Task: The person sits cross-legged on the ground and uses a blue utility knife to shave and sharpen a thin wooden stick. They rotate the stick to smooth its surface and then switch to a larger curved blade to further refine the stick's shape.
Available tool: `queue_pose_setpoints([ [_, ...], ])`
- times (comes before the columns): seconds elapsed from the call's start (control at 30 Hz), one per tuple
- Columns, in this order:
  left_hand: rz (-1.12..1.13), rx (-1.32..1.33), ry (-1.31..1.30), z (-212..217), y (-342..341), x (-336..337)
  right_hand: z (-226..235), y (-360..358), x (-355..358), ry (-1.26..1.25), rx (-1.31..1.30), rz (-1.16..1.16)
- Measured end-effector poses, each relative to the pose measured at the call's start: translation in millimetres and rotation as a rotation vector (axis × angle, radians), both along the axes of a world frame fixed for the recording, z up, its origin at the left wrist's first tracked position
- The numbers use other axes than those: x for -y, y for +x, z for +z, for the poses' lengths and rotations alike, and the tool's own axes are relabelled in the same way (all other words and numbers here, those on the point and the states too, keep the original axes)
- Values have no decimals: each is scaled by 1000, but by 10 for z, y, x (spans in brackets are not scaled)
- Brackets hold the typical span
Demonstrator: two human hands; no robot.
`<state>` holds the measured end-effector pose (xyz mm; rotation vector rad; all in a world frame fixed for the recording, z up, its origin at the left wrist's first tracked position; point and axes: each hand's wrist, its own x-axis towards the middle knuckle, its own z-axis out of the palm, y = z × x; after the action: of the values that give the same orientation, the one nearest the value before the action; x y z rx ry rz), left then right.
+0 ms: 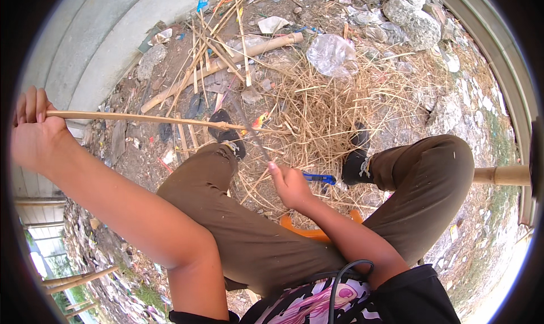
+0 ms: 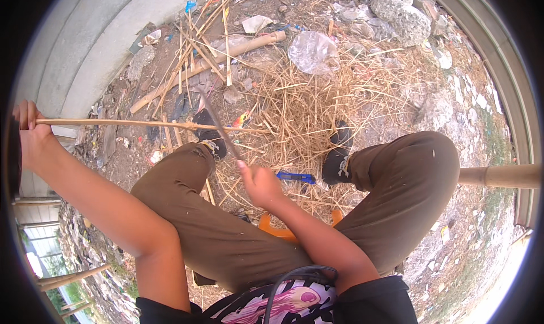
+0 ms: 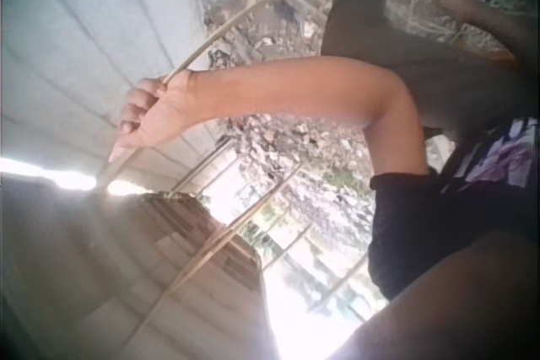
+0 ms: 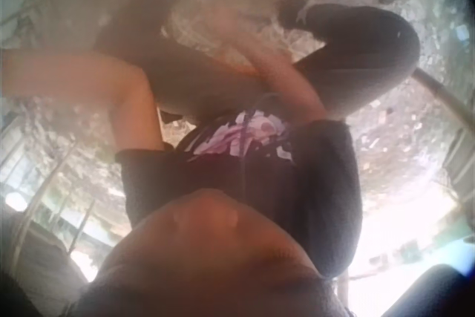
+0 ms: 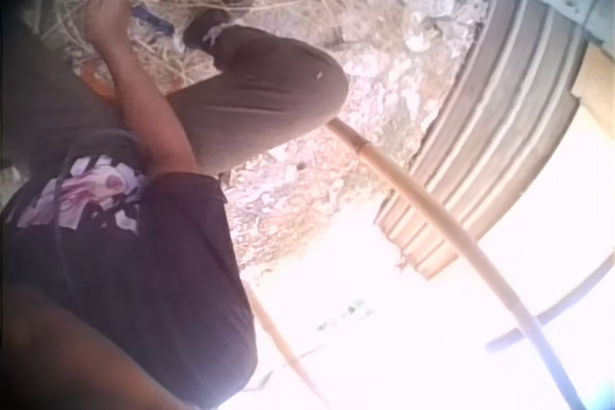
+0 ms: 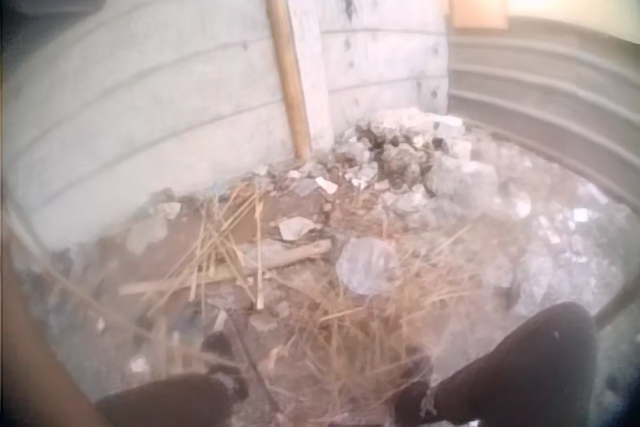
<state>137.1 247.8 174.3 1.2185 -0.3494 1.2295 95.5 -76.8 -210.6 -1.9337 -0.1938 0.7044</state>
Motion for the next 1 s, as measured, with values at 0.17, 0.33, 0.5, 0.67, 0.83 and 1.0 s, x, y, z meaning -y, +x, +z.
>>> queue_pose_setpoints([
  [0.17, 463, -39, -61, -27, 110, 463, -1175, 123, 255, -337, -140, -232],
  [0.33, 641, -26, -111, -80, 97, 986, -423, 200, -16, 224, -847, -607],
  [0.5, 703, -3, -167, -98, 110, 1070, 561, 236, -81, 257, -491, -226],
  [0.67, 731, 10, -147, -108, 105, 1123, 940, 13, -209, 330, -4, -34],
  [0.83, 746, 33, -128, -144, 89, 1242, 158, 93, -109, 106, -78, -159],
  [1.0, 718, 58, -135, -116, 112, 1263, 236, 98, -68, 52, -87, -121],
])
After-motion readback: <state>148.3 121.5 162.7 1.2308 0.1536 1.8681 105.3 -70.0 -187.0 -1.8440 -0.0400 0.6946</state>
